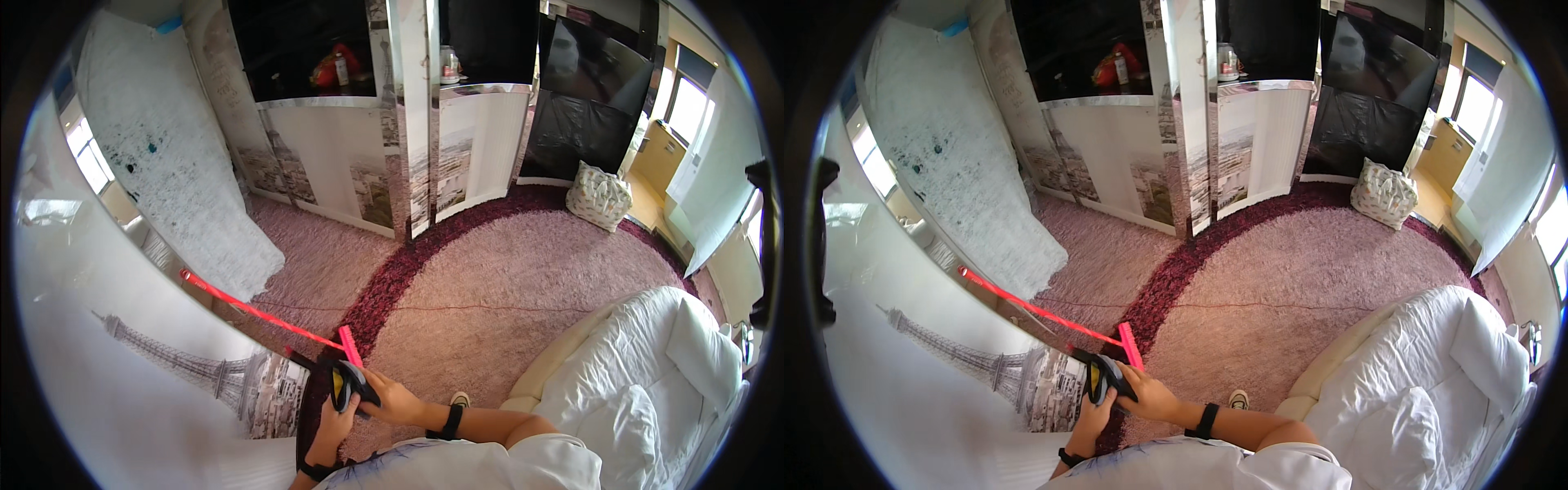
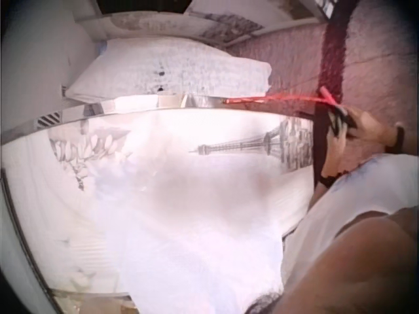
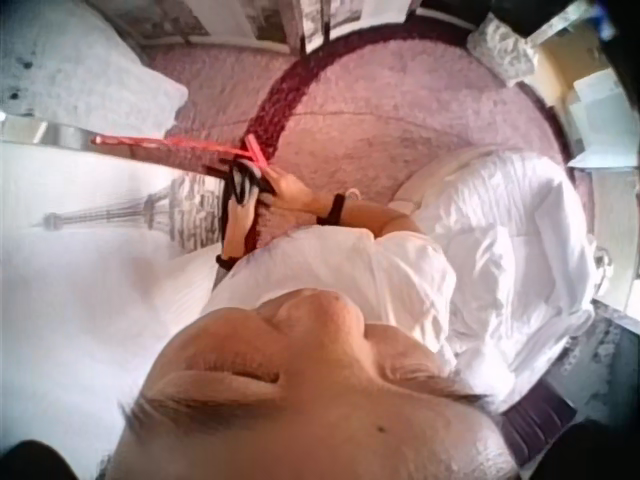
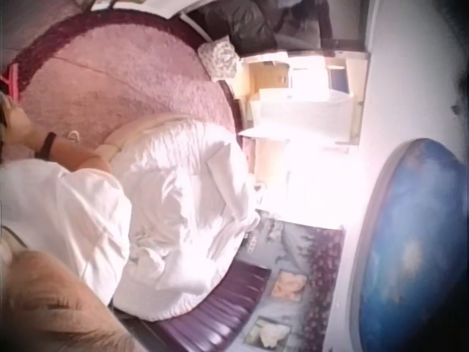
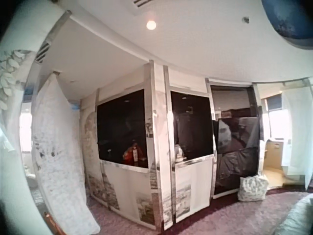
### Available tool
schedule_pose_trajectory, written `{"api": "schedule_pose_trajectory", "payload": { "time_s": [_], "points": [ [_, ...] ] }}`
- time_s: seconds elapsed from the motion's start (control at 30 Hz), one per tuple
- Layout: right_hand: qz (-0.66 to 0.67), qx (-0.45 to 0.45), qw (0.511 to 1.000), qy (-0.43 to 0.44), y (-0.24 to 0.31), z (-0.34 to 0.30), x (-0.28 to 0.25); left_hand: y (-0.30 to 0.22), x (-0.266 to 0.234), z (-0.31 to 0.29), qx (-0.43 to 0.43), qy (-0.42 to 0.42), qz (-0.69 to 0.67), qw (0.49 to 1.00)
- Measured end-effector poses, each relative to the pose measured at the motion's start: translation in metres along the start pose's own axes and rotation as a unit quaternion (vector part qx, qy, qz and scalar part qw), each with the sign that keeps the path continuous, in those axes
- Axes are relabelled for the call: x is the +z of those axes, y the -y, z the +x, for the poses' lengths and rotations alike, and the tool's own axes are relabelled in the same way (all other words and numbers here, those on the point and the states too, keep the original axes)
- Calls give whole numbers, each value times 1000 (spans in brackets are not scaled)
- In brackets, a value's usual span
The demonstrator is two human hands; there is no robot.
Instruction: The person smooths a large wallpaper featuring the Eiffel Tower using a squeegee tool, then places the tool on a round bed and arranges the pillows and duvet.
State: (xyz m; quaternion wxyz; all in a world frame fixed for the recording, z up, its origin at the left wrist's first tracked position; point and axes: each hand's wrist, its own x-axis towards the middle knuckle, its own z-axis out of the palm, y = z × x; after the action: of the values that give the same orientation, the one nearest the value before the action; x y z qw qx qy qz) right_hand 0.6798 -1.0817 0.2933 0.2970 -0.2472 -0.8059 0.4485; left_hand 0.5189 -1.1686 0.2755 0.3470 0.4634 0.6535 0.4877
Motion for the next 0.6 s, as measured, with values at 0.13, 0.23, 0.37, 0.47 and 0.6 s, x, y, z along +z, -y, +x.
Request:
{"api": "schedule_pose_trajectory", "payload": {
  "time_s": [0.13,0.23,0.37,0.47,0.6],
  "points": [
    [36,70,996,-35,-20,5,-80,-48,48,47,11,32,26,999],
    [147,211,962,-88,-38,-1,-147,-72,102,83,36,49,-20,998],
    [284,216,904,-236,-84,-24,-232,-113,167,127,-24,109,-97,989],
    [412,192,852,-259,-73,-37,-284,-131,203,149,-26,123,-174,977],
    [481,135,833,-237,-83,-57,-324,-148,241,165,-9,129,-231,964]
  ]
}}
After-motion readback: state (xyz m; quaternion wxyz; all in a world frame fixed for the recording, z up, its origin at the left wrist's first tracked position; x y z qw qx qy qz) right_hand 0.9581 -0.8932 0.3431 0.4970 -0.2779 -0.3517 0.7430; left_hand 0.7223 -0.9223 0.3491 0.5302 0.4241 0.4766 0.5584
